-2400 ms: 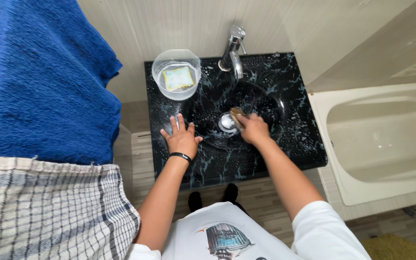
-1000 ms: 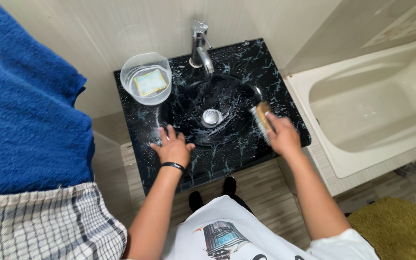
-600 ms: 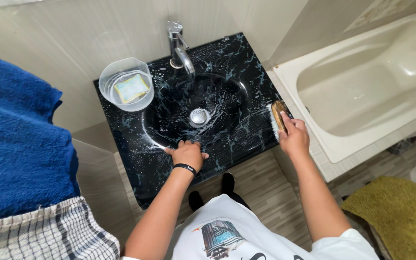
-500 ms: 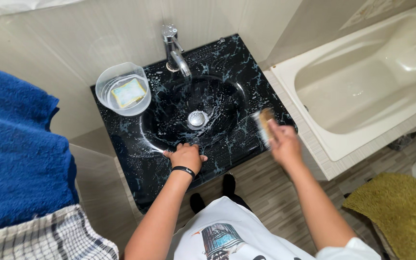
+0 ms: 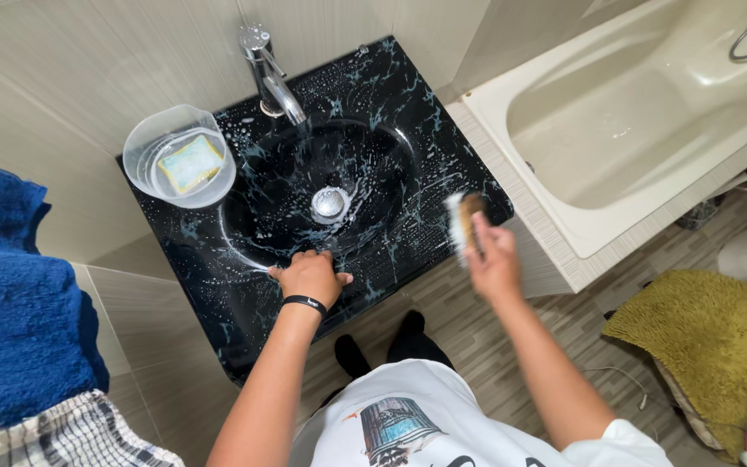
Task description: The person scrubs a black bathroom sink and countertop using a brush and soap. They repeatedly dip the brush into a plastic container of soapy water and scrub various parts of the sink basin and surrounding surface.
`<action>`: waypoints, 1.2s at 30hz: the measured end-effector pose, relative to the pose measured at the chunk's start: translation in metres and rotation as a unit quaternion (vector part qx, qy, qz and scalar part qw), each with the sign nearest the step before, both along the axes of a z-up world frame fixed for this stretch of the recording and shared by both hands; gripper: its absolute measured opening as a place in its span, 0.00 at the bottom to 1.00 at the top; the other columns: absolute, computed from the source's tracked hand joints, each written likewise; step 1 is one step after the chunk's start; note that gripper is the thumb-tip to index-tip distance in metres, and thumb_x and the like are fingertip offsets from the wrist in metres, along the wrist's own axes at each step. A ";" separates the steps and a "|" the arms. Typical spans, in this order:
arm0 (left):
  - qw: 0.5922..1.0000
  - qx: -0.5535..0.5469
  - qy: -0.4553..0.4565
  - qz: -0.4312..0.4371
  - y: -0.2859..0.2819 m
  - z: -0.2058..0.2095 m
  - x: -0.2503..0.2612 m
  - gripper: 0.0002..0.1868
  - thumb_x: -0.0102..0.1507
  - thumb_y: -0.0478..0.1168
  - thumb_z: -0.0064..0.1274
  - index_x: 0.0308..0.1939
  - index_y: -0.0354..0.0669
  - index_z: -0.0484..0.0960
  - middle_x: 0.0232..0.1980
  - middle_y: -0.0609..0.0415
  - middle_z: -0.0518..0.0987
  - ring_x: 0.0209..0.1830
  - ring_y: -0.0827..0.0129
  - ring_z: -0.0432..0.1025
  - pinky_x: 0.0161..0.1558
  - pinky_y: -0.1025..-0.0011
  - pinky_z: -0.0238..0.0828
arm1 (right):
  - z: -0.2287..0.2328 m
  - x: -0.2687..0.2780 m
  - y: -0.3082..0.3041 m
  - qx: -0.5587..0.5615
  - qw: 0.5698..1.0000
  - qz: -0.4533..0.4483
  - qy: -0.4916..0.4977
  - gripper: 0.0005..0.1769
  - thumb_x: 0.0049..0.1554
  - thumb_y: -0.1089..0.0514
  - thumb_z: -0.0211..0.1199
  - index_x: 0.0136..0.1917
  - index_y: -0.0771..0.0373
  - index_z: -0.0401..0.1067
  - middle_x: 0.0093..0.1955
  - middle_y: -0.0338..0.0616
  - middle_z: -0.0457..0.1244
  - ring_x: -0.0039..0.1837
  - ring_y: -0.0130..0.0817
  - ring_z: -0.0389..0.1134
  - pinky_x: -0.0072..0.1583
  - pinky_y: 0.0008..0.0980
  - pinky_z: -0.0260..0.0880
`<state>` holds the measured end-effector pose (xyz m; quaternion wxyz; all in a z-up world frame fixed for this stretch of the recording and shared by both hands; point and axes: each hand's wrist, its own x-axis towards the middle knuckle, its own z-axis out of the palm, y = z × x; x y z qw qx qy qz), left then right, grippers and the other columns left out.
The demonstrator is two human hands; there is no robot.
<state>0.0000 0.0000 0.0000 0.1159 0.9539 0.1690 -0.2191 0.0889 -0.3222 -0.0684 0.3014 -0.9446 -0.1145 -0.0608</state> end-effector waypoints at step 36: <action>0.972 0.058 -0.205 0.102 -0.126 -0.058 -0.049 0.42 0.58 0.48 0.63 0.75 0.59 0.63 0.80 0.40 0.53 0.80 0.45 0.45 0.65 0.23 0.45 | -0.133 -0.002 -0.015 0.665 0.621 -0.120 0.398 0.61 0.59 0.68 0.62 0.82 0.34 0.21 0.77 0.40 0.49 0.69 0.42 0.62 0.63 0.76 0.66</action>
